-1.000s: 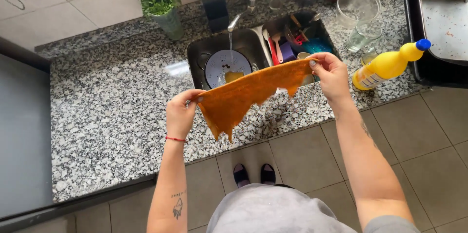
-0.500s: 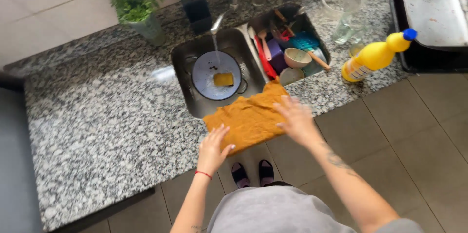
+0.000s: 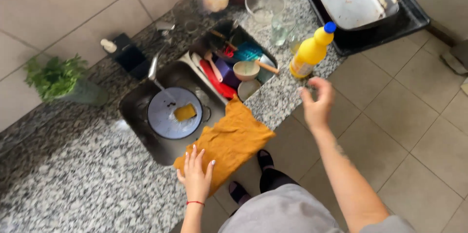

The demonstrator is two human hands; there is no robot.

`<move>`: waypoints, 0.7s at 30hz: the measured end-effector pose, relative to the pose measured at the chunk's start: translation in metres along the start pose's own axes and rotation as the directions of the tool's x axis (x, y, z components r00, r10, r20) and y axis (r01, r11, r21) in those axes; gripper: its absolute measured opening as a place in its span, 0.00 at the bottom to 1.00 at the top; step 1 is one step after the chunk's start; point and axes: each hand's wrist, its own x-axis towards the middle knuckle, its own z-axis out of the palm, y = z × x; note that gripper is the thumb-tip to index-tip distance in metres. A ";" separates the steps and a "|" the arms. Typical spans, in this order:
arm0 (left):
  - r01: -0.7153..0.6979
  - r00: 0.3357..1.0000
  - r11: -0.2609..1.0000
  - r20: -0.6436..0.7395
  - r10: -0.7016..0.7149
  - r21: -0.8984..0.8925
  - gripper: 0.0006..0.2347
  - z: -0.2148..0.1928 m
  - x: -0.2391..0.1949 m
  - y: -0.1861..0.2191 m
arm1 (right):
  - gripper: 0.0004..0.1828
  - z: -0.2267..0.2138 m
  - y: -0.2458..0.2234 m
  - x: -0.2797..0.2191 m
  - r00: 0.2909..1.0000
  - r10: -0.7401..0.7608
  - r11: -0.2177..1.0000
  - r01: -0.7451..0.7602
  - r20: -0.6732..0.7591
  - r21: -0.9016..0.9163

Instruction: The person disposes of food scraps from a colander into a trash bin, then returns to the sink to wash the colander. They apply liquid soap to a cloth and wipe the granite countertop, rinsing and wringing the cloth under the tap multiple times to clean the surface thoroughly.

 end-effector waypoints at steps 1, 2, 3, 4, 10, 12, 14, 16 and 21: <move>-0.068 0.997 0.991 -0.053 0.062 -0.115 0.19 -0.010 0.011 0.019 | 0.21 -0.012 0.001 0.027 0.997 -0.007 0.999 0.003 -0.082 -0.050; -0.126 0.989 0.968 -0.102 0.106 -0.218 0.17 -0.021 0.014 0.035 | 0.31 -0.024 0.001 0.047 0.989 -0.008 0.995 -0.007 -0.151 -0.095; -0.119 0.990 0.969 -0.097 0.101 -0.215 0.17 -0.032 0.026 0.059 | 0.31 -0.024 0.021 0.058 0.990 -0.002 0.996 -0.012 -0.144 -0.093; -0.284 0.953 0.909 -0.198 0.231 -0.304 0.14 -0.042 0.041 0.085 | 0.36 -0.019 0.041 0.078 0.996 0.001 0.997 -0.009 -0.093 -0.082; -0.632 0.775 0.588 -0.417 0.475 -0.505 0.12 -0.087 0.119 0.252 | 0.28 0.024 0.087 0.121 0.991 0.002 0.999 -0.009 0.131 0.050; -0.646 0.763 0.561 -0.409 0.501 -0.517 0.17 -0.088 0.138 0.299 | 0.29 0.026 0.052 0.127 0.970 -0.148 0.988 0.155 0.194 -0.019; -0.576 0.818 0.631 -0.357 0.452 -0.519 0.28 -0.084 0.156 0.338 | 0.15 0.021 -0.019 0.145 0.878 -0.235 0.915 0.055 0.417 0.399; -0.561 0.825 0.637 -0.422 0.376 -0.529 0.16 -0.103 0.177 0.351 | 0.19 0.035 -0.016 0.164 0.836 -0.269 0.910 0.059 0.478 0.410; -0.670 0.679 0.464 -0.226 0.698 -0.579 0.10 -0.200 0.223 0.349 | 0.41 0.055 -0.027 0.211 0.652 -0.345 0.906 0.042 0.676 0.422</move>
